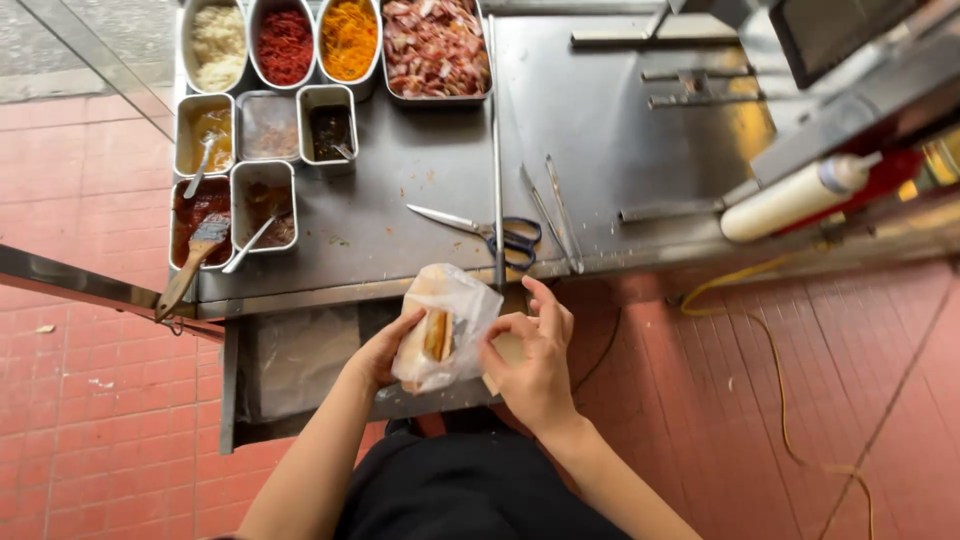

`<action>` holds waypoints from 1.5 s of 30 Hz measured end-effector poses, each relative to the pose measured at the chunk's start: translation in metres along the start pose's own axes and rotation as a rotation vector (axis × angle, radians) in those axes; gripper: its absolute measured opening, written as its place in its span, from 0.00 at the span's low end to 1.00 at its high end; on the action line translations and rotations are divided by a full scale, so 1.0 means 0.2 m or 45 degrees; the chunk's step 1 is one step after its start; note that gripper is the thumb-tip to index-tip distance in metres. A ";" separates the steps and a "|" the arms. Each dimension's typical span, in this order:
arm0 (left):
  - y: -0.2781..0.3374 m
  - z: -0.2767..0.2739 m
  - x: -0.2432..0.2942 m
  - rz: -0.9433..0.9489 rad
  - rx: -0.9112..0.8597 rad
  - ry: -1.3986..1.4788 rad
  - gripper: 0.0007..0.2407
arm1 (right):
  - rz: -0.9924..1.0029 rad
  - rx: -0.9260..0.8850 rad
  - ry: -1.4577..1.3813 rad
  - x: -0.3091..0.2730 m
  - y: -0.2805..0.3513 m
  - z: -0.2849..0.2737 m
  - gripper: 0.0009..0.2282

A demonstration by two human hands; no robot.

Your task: Preparing a sandwich by adding ingredients, sauces, toasting it in a press, and placing it in a bag.

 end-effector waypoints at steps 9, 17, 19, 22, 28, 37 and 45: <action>0.07 0.05 0.02 -0.045 0.202 -0.018 0.28 | 0.014 -0.442 -0.284 0.20 -0.27 0.14 0.05; 0.19 -0.02 0.37 0.329 0.316 0.384 0.35 | 0.214 -0.386 -0.609 0.27 -0.48 0.38 0.05; 0.18 -0.16 0.45 0.370 0.379 0.296 0.31 | 0.261 -0.365 -0.556 0.32 -0.51 0.42 0.06; 0.09 -0.36 0.52 0.284 0.517 0.111 0.27 | 0.345 -0.329 -0.469 0.40 -0.54 0.47 0.11; -0.02 -0.44 0.64 0.201 0.658 0.159 0.25 | 0.482 -0.323 -0.367 0.63 -0.46 0.47 0.19; -0.15 -0.59 0.76 0.336 1.054 0.174 0.25 | 0.762 -0.257 -0.317 0.83 -0.37 0.34 0.11; -0.15 -0.70 0.83 0.545 1.388 -0.509 0.30 | 0.769 -0.162 -0.296 0.93 -0.35 0.34 0.10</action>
Point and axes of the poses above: each hand's wrist, its own y-axis away from the middle knuckle, its own z-axis out of the palm, x = y × z, the point moved 6 cm from there along -y, towards the middle knuckle, and after that the axes turned 15 degrees about -y, right-handed, at the moved point
